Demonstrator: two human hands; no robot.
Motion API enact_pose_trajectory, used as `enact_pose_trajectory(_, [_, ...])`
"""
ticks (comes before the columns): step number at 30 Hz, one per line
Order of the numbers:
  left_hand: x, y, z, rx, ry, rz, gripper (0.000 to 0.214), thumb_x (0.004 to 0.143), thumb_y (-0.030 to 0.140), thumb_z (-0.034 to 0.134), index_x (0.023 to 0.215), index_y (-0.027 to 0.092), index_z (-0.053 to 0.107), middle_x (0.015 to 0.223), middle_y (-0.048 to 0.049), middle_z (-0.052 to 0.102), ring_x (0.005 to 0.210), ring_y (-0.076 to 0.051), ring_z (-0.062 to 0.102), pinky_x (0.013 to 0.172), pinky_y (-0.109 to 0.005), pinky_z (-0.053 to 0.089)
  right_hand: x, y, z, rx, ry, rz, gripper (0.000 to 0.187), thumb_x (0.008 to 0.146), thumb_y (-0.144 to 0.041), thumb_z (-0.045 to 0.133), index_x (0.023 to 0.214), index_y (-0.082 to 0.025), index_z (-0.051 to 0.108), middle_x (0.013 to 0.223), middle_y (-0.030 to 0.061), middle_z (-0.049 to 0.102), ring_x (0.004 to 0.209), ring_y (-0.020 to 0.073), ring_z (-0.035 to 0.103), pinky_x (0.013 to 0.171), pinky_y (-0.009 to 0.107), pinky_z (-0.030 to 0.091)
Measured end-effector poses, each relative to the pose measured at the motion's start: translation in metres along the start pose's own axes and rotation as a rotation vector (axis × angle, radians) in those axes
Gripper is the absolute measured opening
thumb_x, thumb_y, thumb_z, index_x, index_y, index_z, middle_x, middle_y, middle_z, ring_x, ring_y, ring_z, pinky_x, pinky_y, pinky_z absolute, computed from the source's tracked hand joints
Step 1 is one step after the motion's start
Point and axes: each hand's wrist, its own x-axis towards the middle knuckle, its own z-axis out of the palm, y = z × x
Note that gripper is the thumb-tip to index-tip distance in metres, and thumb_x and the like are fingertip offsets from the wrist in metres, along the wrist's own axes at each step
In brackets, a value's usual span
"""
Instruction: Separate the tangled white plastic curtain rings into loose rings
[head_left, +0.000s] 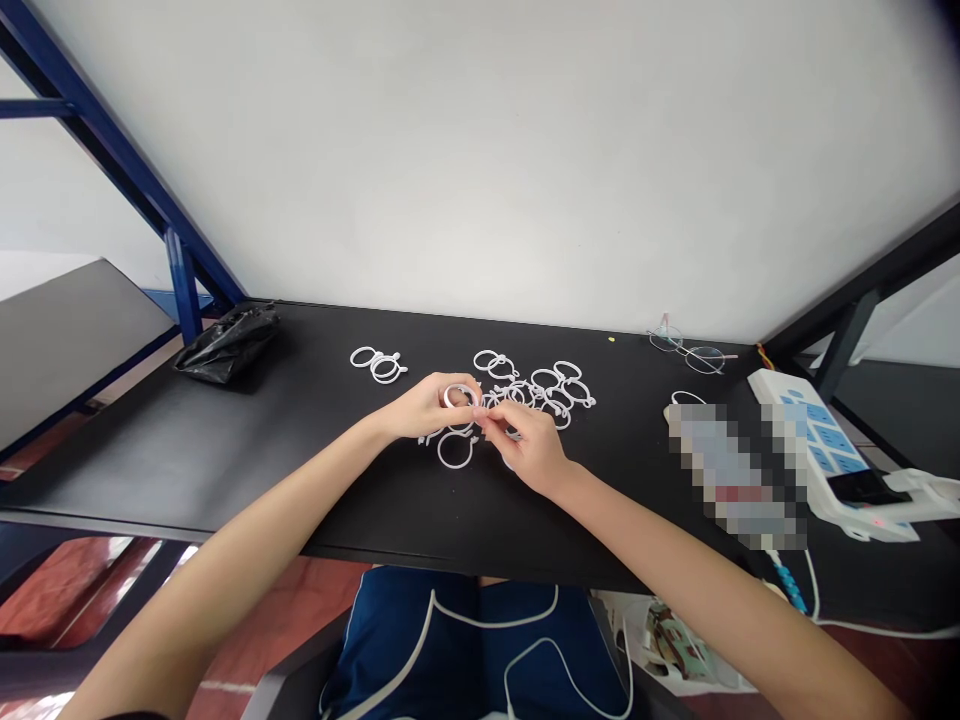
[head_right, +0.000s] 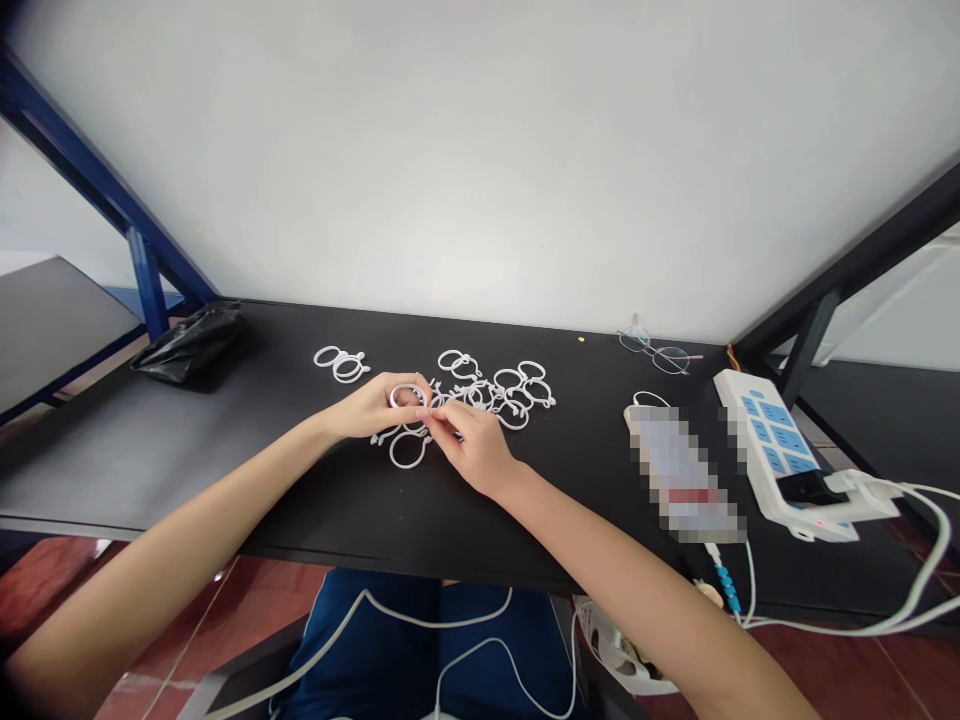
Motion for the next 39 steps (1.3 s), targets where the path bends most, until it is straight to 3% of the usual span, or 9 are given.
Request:
enact_pose_trajectory(4, [-0.001,0.002,0.000,0.037,0.011,0.004,0.030,0.084,0.044,0.062,0.086,0.015,0.057,0.052,0.0091,0.029,0.048,-0.006,0.024,0.047,-0.020,0.023,0.001,0.002,0.000,0.004,0.005,-0.012,0.018,0.093,-0.025,0.054,0.077,-0.020,0.059,0.065,-0.0003,0.062,0.055,0.0115,0.056,0.054,0.024,0.044])
enact_pose_trajectory(9, [-0.001,0.009,-0.011,0.139,0.083,-0.017,0.033,0.081,0.047,0.064,0.090,0.015,0.059,0.059,0.0048,0.047,0.052,-0.007,0.039,0.048,-0.019,0.033,0.004,0.000,-0.003,0.031,0.032,-0.003,0.020,0.093,-0.022,0.051,0.074,-0.020,0.057,0.062,-0.0010,0.059,0.056,0.0115,0.055,0.055,0.024,0.045])
enact_pose_trajectory(12, [-0.004,0.007,-0.029,0.289,0.261,0.006,0.033,0.078,0.046,0.068,0.089,0.016,0.059,0.066,0.0030,0.054,0.056,-0.008,0.045,0.053,-0.019,0.038,0.004,-0.002,-0.004,0.055,0.058,-0.014,0.017,0.092,-0.019,0.052,0.075,-0.019,0.056,0.062,-0.0013,0.056,0.054,0.0109,0.053,0.054,0.024,0.044])
enact_pose_trajectory(15, [-0.011,-0.001,-0.056,0.593,0.476,0.000,0.027,0.078,0.038,0.066,0.093,0.018,0.058,0.075,0.0008,0.061,0.063,-0.011,0.051,0.062,-0.021,0.042,0.003,-0.002,-0.004,0.064,0.072,-0.021,0.016,0.092,-0.018,0.052,0.076,-0.019,0.056,0.064,-0.0010,0.056,0.054,0.0107,0.052,0.053,0.024,0.044])
enact_pose_trajectory(17, [-0.016,-0.008,-0.073,0.825,0.477,-0.082,0.015,0.079,0.030,0.060,0.090,0.019,0.059,0.076,0.0003,0.063,0.065,-0.012,0.055,0.064,-0.023,0.041,0.003,-0.001,-0.004,0.066,0.075,-0.013,0.017,0.092,-0.018,0.051,0.076,-0.020,0.055,0.063,-0.0015,0.054,0.053,0.0106,0.051,0.053,0.025,0.044])
enact_pose_trajectory(21, [-0.024,-0.020,-0.094,0.999,0.479,-0.225,0.013,0.079,0.030,0.056,0.085,0.019,0.059,0.079,-0.0012,0.066,0.066,-0.015,0.058,0.061,-0.024,0.040,0.002,0.000,-0.003,0.069,0.063,-0.004,0.017,0.093,-0.018,0.050,0.076,-0.021,0.054,0.060,-0.0023,0.052,0.053,0.0111,0.051,0.052,0.026,0.044])
enact_pose_trajectory(30, [-0.028,-0.024,-0.094,1.155,0.495,-0.347,0.030,0.086,0.040,0.048,0.083,0.021,0.070,0.092,-0.0053,0.066,0.079,-0.019,0.061,0.059,-0.025,0.040,0.002,0.001,-0.003,0.080,0.061,-0.017,0.017,0.091,-0.016,0.051,0.075,-0.021,0.054,0.058,-0.0028,0.053,0.052,0.0111,0.049,0.052,0.026,0.043])
enact_pose_trajectory(34, [-0.027,-0.021,-0.090,1.204,0.477,-0.363,0.028,0.088,0.039,0.049,0.087,0.021,0.070,0.094,-0.0071,0.067,0.096,-0.024,0.059,0.064,-0.026,0.043,0.002,0.000,-0.003,0.076,0.069,-0.009,0.017,0.091,-0.016,0.052,0.074,-0.021,0.054,0.058,-0.0028,0.053,0.052,0.0110,0.050,0.052,0.026,0.044])
enact_pose_trajectory(39, [-0.027,-0.018,-0.088,1.209,0.540,-0.452,0.026,0.087,0.040,0.053,0.085,0.020,0.069,0.095,-0.0075,0.066,0.096,-0.026,0.059,0.066,-0.028,0.044,0.003,0.000,-0.003,0.075,0.076,-0.029,0.018,0.090,-0.015,0.052,0.074,-0.021,0.054,0.058,-0.0025,0.053,0.052,0.0109,0.049,0.051,0.025,0.044])
